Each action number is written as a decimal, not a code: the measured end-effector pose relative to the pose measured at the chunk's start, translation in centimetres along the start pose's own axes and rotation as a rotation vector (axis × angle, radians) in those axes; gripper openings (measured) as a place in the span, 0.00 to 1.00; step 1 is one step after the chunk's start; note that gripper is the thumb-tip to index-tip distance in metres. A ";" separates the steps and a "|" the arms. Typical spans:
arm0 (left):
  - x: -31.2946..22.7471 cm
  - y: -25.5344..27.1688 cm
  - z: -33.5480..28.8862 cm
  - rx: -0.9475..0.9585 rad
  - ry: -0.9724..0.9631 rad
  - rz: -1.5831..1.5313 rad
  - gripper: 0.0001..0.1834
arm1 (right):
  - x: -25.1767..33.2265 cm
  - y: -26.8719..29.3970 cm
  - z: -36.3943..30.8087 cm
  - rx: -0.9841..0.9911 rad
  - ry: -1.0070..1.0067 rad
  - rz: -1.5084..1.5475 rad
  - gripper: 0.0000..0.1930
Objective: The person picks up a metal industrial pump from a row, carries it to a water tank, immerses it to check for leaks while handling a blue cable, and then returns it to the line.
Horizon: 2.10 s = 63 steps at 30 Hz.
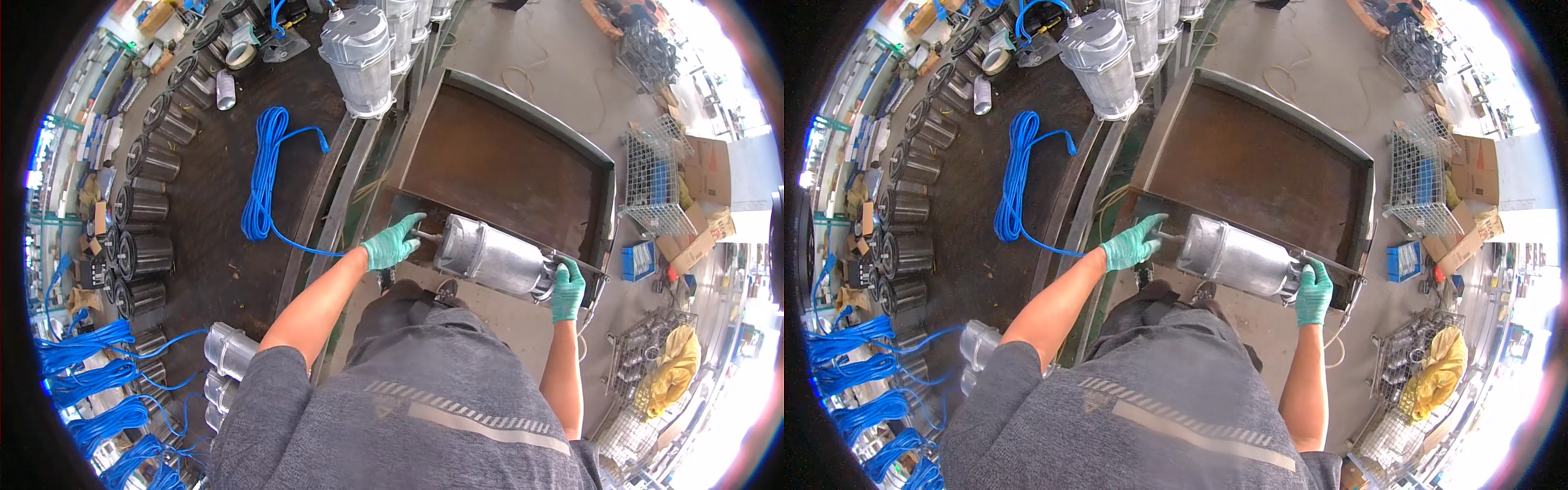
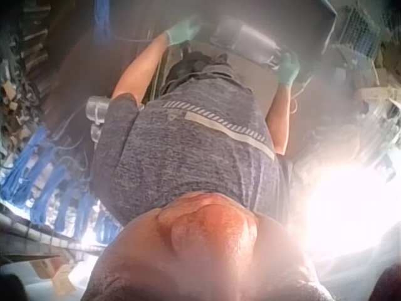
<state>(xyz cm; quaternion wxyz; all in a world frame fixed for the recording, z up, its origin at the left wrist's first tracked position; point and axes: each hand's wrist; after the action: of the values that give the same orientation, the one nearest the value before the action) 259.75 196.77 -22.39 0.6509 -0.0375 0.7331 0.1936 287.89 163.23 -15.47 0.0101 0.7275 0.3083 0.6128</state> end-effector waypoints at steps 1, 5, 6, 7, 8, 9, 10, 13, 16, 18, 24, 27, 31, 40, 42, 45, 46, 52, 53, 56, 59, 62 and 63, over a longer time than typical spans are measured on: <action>0.5 0.1 0.1 0.042 0.061 0.119 0.27 | 0.2 -0.1 0.0 0.002 -0.007 0.000 0.12; -0.1 -0.3 1.3 0.096 0.122 0.260 0.28 | -0.2 0.0 0.0 -0.007 0.016 -0.011 0.12; 0.7 -1.0 0.6 0.016 0.006 0.104 0.27 | -0.1 -0.1 0.0 -0.005 0.015 -0.019 0.12; 1.6 -1.3 0.2 -0.064 -0.109 -0.053 0.27 | 0.0 -0.3 0.0 -0.002 0.015 -0.028 0.12; 0.8 -0.5 0.3 0.019 0.023 -0.218 0.28 | -0.1 -0.3 0.1 -0.001 0.029 -0.055 0.12; -0.4 0.3 0.4 0.085 0.171 -0.365 0.28 | -0.1 -0.2 0.0 -0.003 0.033 -0.055 0.12; 0.8 1.0 0.4 0.136 0.261 -0.483 0.29 | -0.2 -0.3 -0.1 -0.005 0.037 -0.053 0.12; -2.4 1.0 0.9 0.121 0.221 -0.295 0.28 | -0.5 -0.1 -0.5 -0.041 -0.001 -0.016 0.13; -1.2 0.4 1.1 0.078 -0.004 0.096 0.29 | 1.8 -0.4 -1.4 -0.027 -0.097 0.032 0.13; -1.5 0.6 1.7 0.129 0.099 0.399 0.28 | 1.5 0.0 -1.2 -0.055 -0.016 -0.067 0.12; 1.1 0.9 0.8 0.083 0.295 -0.457 0.31 | 3.7 -0.8 -1.6 -0.053 -0.018 -0.111 0.11; -0.3 1.1 0.4 0.156 0.174 0.089 0.34 | 4.0 -0.8 -1.7 -0.015 -0.052 -0.080 0.12; -1.2 -1.0 1.6 0.049 0.216 -0.094 0.26 | 2.9 0.1 -2.2 -0.043 -0.029 -0.077 0.12; -0.7 2.8 1.5 0.245 0.313 -0.376 0.22 | 5.1 -0.3 -2.9 -0.013 -0.103 -0.031 0.12; 1.2 1.6 2.3 0.237 0.064 0.226 0.24 | 3.8 -0.2 -2.4 -0.043 -0.067 -0.083 0.12; -1.0 0.7 2.3 0.189 0.117 0.339 0.28 | 3.5 -0.3 -2.4 -0.048 -0.106 -0.098 0.13; -2.0 0.7 2.4 0.173 0.246 0.094 0.28 | 3.6 -0.2 -2.3 -0.051 -0.081 -0.109 0.13; -2.5 2.4 2.9 0.172 0.580 -0.598 0.30 | 4.1 0.2 -2.8 -0.052 -0.065 -0.145 0.14; -2.0 2.5 2.6 0.154 0.498 -0.542 0.32 | 5.1 0.0 -3.0 -0.038 -0.081 -0.127 0.15; 0.2 2.5 2.2 0.219 0.267 -0.270 0.43 | 4.5 -0.2 -2.8 -0.041 -0.057 -0.115 0.15; -3.7 2.2 3.2 0.298 0.441 -0.067 0.45 | 4.0 0.0 -3.0 -0.049 -0.062 -0.128 0.15; -2.5 3.4 4.2 0.431 0.499 -0.024 0.48 | 5.2 0.3 -3.5 -0.008 -0.128 -0.057 0.15; -2.3 3.4 4.5 0.464 0.513 -0.025 0.49 | 5.5 0.5 -3.7 0.007 -0.162 -0.019 0.15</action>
<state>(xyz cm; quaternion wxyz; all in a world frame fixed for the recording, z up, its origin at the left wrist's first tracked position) 263.27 200.98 -19.73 0.4391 0.0548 0.8968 -0.0019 285.07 164.03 -9.54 0.0384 0.7720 0.3154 0.5506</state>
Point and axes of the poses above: each hand's wrist, its own z-axis towards the middle knuckle, its own y-axis out of the back of the hand, x = y × z, and after that the axes turned 9 degrees about -y, right-handed
